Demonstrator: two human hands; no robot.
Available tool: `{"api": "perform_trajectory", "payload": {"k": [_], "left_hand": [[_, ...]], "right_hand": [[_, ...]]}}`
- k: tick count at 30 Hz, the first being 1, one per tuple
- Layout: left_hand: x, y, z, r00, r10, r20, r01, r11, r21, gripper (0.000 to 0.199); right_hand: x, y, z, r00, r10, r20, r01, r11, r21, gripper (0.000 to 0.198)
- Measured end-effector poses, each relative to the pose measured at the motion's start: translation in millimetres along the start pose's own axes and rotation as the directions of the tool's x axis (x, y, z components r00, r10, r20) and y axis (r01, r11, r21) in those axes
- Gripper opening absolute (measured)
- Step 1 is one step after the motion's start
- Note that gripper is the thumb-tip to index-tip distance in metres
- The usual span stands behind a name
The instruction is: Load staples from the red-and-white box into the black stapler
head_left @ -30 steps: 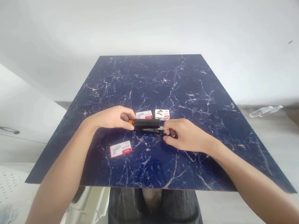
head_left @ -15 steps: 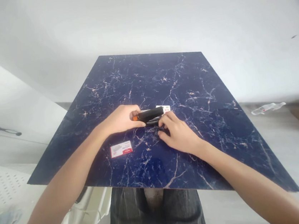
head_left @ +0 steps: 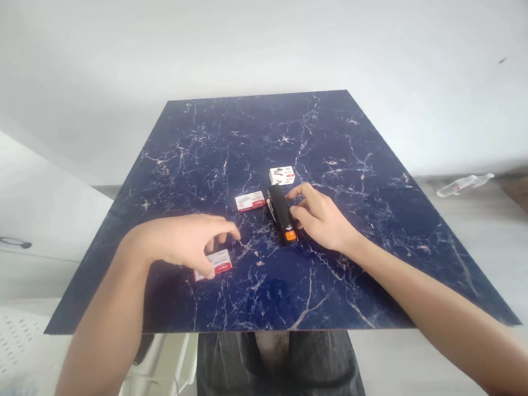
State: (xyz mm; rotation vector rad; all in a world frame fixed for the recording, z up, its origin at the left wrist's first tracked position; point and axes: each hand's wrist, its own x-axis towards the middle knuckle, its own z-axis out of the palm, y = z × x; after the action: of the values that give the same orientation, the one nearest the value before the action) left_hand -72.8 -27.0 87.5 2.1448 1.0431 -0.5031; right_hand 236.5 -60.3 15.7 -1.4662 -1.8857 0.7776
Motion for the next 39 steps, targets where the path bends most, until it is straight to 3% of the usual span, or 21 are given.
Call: {"api": "perform_trajectory", "payload": {"k": [3,6,8,11,13,16,20,23,25,27,32,36,39], "left_hand": [[10.5,7.2,6.2,0.998,0.062,0.009,-0.062,0.996,0.063,0.058],[21.2,14.3,7.9,0.992,0.097,-0.081,-0.095,0.995,0.029,0.042],[21.5,14.5,5.8,0.988,0.108,-0.109,-0.109,0.994,-0.002,0.046],[12.9,10.7,4.8,0.993,0.118,-0.019,-0.118,0.993,0.004,0.070],[7.3,9.9,9.1,0.998,0.068,-0.012,-0.067,0.997,0.040,0.071],[7.9,15.8,21.2,0.995,0.017,-0.093,-0.009,0.996,0.091,0.039],[26.1,29.4,32.4,0.969,0.115,-0.217,-0.098,0.991,0.087,0.016],[46.6,34.0,34.3,0.910,0.103,-0.401,-0.150,0.985,-0.087,0.034],[57.5,34.0,35.3,0.897,0.040,-0.439,-0.178,0.944,-0.277,0.049],[62.5,32.5,36.6,0.902,0.041,-0.429,-0.207,0.915,-0.347,0.058],[58.5,23.3,36.2,0.865,0.132,-0.483,-0.168,0.985,-0.032,0.071],[62.3,23.5,37.6,0.882,0.152,-0.445,-0.163,0.986,0.014,0.063],[66.4,34.0,41.8,0.874,0.109,-0.474,-0.101,0.994,0.044,0.060]], "right_hand": [[-3.2,-4.9,0.0,0.999,0.014,0.037,-0.016,0.999,0.035,0.021],[-5.0,-4.1,2.6,1.000,-0.015,0.022,0.014,0.999,0.033,0.029],[-5.4,-1.7,4.9,0.999,-0.034,0.000,0.034,0.998,0.046,0.036],[-5.4,1.0,6.9,1.000,-0.029,-0.003,0.029,0.998,0.059,0.043],[-5.7,0.9,7.3,0.999,-0.039,0.002,0.039,0.998,0.048,0.044],[-6.7,-1.1,7.4,0.997,-0.076,-0.007,0.076,0.997,0.032,0.049],[-7.4,-2.6,7.6,0.995,-0.095,-0.025,0.095,0.995,0.025,0.062],[-6.4,-1.3,7.2,0.995,-0.094,-0.014,0.095,0.995,0.032,0.067],[-5.5,-0.2,6.8,0.995,-0.095,-0.007,0.095,0.995,0.034,0.068],[-5.1,0.3,6.5,0.996,-0.092,-0.001,0.092,0.995,0.033,0.070],[-3.4,1.7,4.5,0.995,-0.100,-0.011,0.100,0.995,0.025,0.068],[14.0,15.0,-0.9,0.981,-0.112,-0.157,0.098,0.991,-0.092,0.048],[38.9,30.4,-7.4,0.952,-0.221,-0.214,0.159,0.950,-0.270,0.045]]}}
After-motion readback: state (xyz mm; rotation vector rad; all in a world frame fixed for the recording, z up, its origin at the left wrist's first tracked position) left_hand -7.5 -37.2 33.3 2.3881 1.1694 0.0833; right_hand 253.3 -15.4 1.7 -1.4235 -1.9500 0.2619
